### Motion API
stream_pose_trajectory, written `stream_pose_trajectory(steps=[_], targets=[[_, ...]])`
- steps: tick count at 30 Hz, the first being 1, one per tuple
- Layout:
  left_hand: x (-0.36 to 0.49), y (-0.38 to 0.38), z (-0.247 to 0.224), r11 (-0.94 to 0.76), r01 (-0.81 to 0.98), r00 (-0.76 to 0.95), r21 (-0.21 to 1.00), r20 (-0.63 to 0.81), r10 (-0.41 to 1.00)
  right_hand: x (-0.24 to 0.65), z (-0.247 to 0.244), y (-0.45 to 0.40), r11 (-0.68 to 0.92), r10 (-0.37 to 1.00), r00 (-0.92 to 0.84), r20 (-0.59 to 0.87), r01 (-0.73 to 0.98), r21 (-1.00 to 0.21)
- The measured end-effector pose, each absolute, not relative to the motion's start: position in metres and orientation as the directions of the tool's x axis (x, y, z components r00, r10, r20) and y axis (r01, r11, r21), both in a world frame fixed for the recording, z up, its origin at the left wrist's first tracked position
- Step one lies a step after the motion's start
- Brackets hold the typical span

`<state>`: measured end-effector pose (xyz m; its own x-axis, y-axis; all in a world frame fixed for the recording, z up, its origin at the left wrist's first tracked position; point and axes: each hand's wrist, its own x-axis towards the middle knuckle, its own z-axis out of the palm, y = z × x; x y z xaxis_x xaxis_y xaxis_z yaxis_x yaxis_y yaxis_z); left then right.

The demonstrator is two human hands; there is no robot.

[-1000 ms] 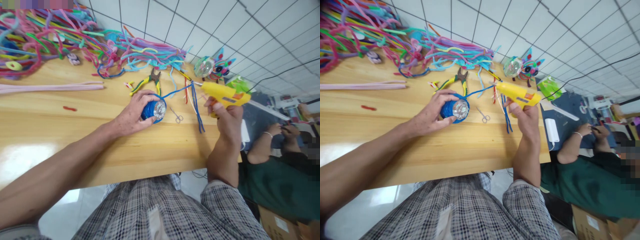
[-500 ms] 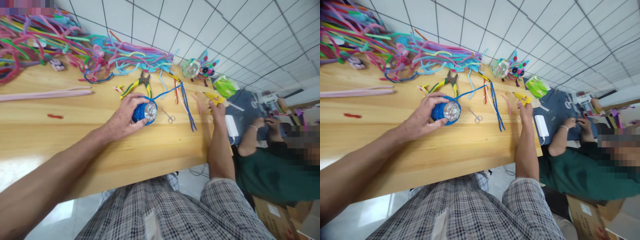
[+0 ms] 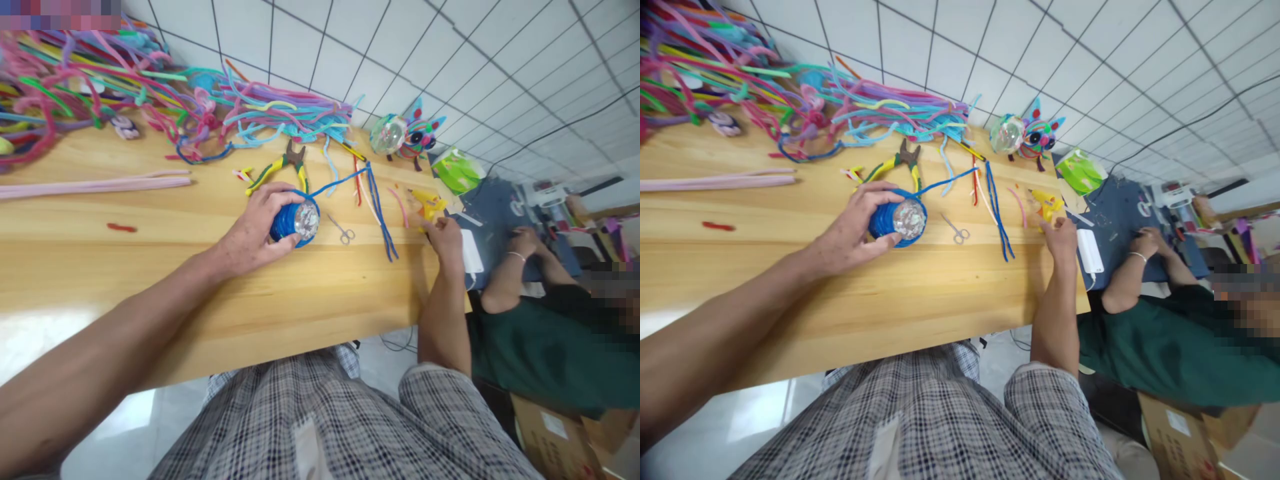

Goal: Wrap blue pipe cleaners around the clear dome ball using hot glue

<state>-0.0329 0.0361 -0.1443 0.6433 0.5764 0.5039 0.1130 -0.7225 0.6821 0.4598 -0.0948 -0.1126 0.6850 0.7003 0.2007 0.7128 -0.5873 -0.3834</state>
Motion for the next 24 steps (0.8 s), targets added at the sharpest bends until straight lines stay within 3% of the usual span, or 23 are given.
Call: stream_pose_trajectory(steps=[4, 6, 8, 12, 15, 20, 24], targets=[[-0.031, 0.035, -0.145, -0.705, 0.11, 0.623, 0.7, 0.504, 0.598, 0.422, -0.099, -0.109, -0.512, 0.709, 0.658, 0.254, 0.728, -0.457], [-0.03, 0.035, -0.146, -0.71, 0.116, 0.62, 0.695, 0.507, 0.598, 0.387, -0.092, -0.107, -0.309, 0.794, 0.528, 0.303, 0.778, -0.547], [-0.029, 0.034, -0.146, -0.724, 0.117, 0.623, 0.68, 0.517, 0.587, 0.349, -0.084, -0.099, -0.138, 0.848, 0.387, 0.363, 0.822, -0.553], [-0.03, 0.034, -0.146, -0.747, 0.108, 0.627, 0.656, 0.538, 0.563, 0.293, -0.07, -0.075, 0.049, 0.912, 0.188, 0.366, 0.834, -0.55], [-0.031, 0.034, -0.145, -0.751, 0.108, 0.638, 0.652, 0.534, 0.555, 0.284, -0.067, -0.053, 0.032, 0.944, 0.152, 0.292, 0.839, -0.542], [-0.031, 0.033, -0.143, -0.749, 0.105, 0.638, 0.655, 0.533, 0.556, 0.289, -0.091, -0.036, -0.051, 0.995, 0.088, 0.048, 0.857, -0.513], [-0.03, 0.033, -0.143, -0.744, 0.118, 0.634, 0.657, 0.527, 0.565, 0.28, -0.114, -0.037, 0.024, 0.999, -0.011, 0.033, 0.914, -0.404]])
